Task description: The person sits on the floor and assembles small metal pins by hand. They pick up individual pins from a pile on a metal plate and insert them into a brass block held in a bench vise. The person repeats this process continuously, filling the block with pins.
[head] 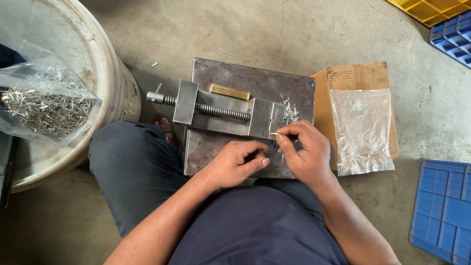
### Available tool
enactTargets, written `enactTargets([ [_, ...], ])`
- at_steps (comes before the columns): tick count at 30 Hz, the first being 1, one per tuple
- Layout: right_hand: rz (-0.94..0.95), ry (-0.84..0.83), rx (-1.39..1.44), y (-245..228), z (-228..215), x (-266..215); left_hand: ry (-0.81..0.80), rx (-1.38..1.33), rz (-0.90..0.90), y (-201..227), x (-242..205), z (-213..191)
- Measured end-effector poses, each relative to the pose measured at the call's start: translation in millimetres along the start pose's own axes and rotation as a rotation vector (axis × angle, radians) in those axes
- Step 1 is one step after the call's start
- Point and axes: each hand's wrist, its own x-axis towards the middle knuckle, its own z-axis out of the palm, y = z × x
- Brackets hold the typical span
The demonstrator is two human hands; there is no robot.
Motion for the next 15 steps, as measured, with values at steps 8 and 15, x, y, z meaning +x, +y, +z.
enactTargets([
  [8,0.019,-0.011,0.010,-5.0,2.7,6.1,-0.005,-0.031,-0.005,-0.5,-0.4,-1.6],
  [15,0.030,-0.033,-0.051,-4.4,-0.1,5.7,-0.004,-0.044,-0.041,1.0,-0.3,-0.1],
])
